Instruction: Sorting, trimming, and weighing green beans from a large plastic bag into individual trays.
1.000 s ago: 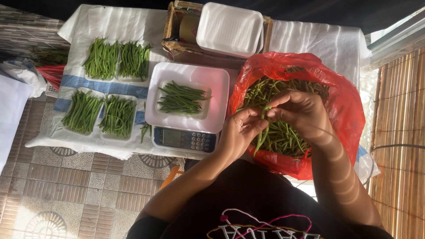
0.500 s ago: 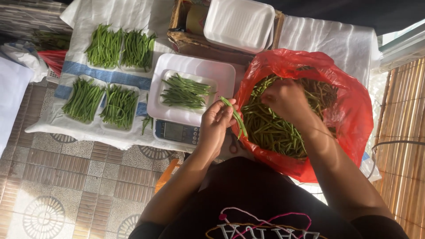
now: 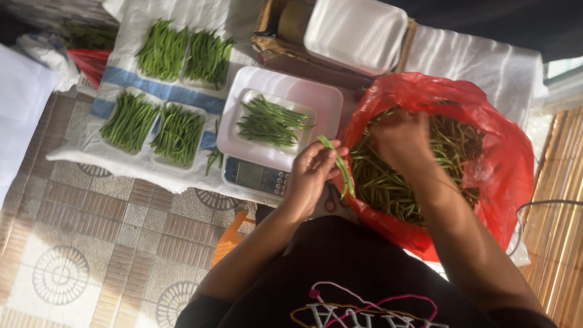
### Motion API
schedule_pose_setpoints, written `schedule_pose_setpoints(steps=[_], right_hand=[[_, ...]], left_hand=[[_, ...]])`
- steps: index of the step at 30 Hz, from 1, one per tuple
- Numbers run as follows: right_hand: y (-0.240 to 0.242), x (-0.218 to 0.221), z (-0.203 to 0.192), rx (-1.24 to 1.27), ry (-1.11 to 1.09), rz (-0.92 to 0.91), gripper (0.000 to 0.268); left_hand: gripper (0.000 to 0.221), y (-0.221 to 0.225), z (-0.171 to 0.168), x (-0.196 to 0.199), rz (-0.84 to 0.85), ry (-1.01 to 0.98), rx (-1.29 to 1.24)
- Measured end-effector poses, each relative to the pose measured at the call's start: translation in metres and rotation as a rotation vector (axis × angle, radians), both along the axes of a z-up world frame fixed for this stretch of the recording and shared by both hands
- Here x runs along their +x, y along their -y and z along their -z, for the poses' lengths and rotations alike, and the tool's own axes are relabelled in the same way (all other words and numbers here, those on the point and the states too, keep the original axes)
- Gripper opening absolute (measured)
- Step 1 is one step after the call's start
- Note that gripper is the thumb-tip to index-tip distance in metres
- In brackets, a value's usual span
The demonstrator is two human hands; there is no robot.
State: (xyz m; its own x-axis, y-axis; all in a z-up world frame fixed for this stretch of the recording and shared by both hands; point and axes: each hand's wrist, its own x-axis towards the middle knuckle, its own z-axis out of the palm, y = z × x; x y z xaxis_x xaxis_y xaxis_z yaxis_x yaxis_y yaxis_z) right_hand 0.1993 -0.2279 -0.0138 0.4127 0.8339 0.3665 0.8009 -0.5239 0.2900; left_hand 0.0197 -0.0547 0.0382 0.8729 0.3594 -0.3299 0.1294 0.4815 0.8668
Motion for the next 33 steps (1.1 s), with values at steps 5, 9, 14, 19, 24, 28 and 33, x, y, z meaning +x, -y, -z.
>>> schedule_pose_setpoints(steps=[5, 9, 14, 19, 24, 28, 33], right_hand=[[0.010, -0.019, -0.102, 0.205, -0.283, -0.006, 0.010], [-0.016, -0.049, -0.163, 0.402, -0.652, -0.243, 0.005], [-0.024, -0.065, -0.142, 0.522, -1.018, 0.033, 0.012], [-0.031, -0.069, -0.138, 0.565, -1.162, 0.090, 0.013], [-0.039, -0.075, -0.137, 0.591, -1.218, 0.099, 0.016], [-0.036, -0.075, -0.121, 0.598, -1.205, 0.064, 0.014], [-0.036, -0.079, -0.122, 0.572, -1.051, 0.058, 0.003]], left_hand=[[0.026, 0.007, -0.010, 0.006, 0.058, 0.046, -0.078], [0.010, 0.007, -0.017, 0.013, 0.142, 0.065, -0.047], [0.018, 0.016, 0.001, 0.020, 0.024, 0.058, -0.056], [0.014, 0.014, -0.005, 0.018, 0.001, 0.060, -0.081], [0.014, 0.013, -0.002, 0.017, -0.019, 0.073, -0.108], [0.017, 0.016, -0.001, 0.017, -0.071, 0.077, -0.176], [0.019, 0.016, -0.003, 0.017, -0.096, 0.099, -0.186]])
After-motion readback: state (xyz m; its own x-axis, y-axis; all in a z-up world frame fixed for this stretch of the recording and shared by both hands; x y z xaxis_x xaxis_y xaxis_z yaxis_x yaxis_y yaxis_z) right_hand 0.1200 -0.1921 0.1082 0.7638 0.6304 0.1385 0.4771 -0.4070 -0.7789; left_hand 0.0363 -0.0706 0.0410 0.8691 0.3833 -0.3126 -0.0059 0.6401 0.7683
